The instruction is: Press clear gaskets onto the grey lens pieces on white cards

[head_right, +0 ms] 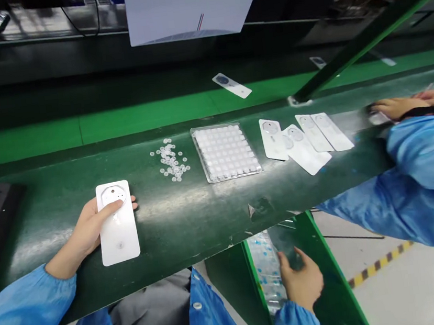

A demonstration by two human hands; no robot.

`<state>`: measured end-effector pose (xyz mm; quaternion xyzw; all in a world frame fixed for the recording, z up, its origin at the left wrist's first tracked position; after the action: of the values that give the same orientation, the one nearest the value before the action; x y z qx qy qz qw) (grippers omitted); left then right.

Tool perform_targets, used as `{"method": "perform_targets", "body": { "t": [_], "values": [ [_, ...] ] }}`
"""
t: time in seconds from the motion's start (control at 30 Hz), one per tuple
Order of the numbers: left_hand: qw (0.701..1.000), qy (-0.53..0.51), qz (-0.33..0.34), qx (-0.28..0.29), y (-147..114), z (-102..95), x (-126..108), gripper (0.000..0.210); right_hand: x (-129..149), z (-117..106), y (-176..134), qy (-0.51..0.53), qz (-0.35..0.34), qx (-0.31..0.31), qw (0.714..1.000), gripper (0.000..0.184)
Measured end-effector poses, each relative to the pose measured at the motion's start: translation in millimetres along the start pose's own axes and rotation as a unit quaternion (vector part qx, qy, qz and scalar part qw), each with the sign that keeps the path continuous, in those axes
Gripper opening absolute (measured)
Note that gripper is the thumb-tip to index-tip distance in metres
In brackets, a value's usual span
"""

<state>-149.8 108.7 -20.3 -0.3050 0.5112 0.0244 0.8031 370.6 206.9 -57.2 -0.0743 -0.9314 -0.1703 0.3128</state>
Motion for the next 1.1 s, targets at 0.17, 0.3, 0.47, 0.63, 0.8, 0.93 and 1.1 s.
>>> {"method": "perform_targets", "body": {
  "t": [0.17, 0.3, 0.47, 0.63, 0.8, 0.93, 1.1],
  "values": [
    [0.999, 0.019, 0.028, 0.01, 12, 10.8, -9, 0.052, 104, 2, 17, 0.077, -0.107, -0.048, 0.99, 0.036],
    [0.999, 0.03, 0.036, 0.015, 11, 11.3, -8, 0.053, 245, 69, 3, 0.149, -0.349, 0.123, 0.917, 0.024],
    [0.998, 0.027, 0.048, 0.038, 9, 11.4, -6, 0.052, 305, 138, -11, 0.11, -0.432, 0.22, 0.868, 0.027],
    [0.997, 0.019, 0.065, 0.044, 9, 10.6, -5, 0.052, 294, 124, -31, 0.124, -0.441, 0.246, 0.854, 0.026],
    [0.996, 0.032, 0.074, 0.047, 9, 11.5, -2, 0.048, 266, 80, -94, 0.145, -0.482, 0.299, 0.811, 0.033],
    [0.994, 0.045, 0.084, 0.051, 6, 14.5, -5, 0.047, 253, 61, -123, 0.179, -0.511, 0.321, 0.777, 0.038],
    [0.992, 0.022, 0.112, 0.05, 2, 15.4, -7, 0.08, 258, 57, -129, 0.225, -0.533, 0.369, 0.727, 0.024]
  ]
}}
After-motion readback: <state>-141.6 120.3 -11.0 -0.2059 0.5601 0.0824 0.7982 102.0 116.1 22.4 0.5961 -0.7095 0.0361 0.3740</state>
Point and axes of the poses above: each hand's wrist, its own y-axis towards the middle knuckle, its own z-axis out of the palm, x = y × z, the point moved 9 cm from there along y, towards the middle knuckle, and after that the axes turned 1 degree about y, right-handed, at the moved point
